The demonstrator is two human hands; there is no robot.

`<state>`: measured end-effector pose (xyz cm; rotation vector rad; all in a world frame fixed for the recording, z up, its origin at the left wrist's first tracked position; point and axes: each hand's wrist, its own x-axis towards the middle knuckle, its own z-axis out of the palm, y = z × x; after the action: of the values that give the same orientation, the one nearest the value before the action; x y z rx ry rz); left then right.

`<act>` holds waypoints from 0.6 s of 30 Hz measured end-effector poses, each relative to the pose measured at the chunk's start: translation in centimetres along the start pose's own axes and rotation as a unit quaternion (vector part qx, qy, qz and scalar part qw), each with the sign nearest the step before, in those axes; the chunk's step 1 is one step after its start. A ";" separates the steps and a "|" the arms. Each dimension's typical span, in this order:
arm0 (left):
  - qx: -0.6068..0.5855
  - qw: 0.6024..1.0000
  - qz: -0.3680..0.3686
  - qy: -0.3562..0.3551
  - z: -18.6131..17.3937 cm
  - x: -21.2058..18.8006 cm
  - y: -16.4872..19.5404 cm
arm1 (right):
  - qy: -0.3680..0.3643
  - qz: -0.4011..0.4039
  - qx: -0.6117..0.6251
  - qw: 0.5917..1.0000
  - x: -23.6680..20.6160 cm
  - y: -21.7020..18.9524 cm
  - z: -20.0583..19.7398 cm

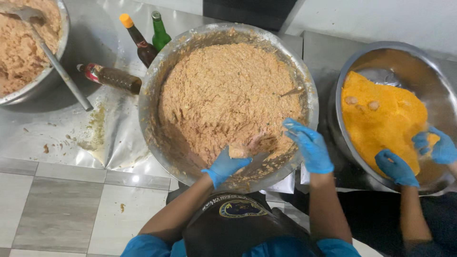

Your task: The person scoops a minced meat mixture from a large metal basin by hand, rolls and shapes it into balls between both gloved hands, and places the formed balls into a basin of orange batter, where a second worker coats them and moves them to a tray of finished balls.

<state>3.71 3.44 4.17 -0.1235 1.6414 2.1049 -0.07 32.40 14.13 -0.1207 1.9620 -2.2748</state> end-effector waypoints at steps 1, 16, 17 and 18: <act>0.017 1.000 -0.002 -0.002 -0.2 0.2 -0.6 | -0.046 0.002 0.023 0.999 0.4 0.9 1.9; -0.234 0.908 -0.318 -0.138 1.8 1.2 -2.5 | -0.163 0.307 0.393 0.851 0.5 14.1 10.1; -0.259 0.901 -0.316 -0.145 2.4 1.2 -1.9 | -0.144 0.304 0.416 0.845 0.1 13.9 9.9; -0.283 0.893 -0.314 -0.153 2.9 1.0 -1.1 | -0.123 0.302 0.439 0.837 -0.1 13.5 9.7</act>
<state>3.87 6.63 3.65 -0.4224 0.6383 1.8824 2.17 20.99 2.21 0.2538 0.5541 -2.2771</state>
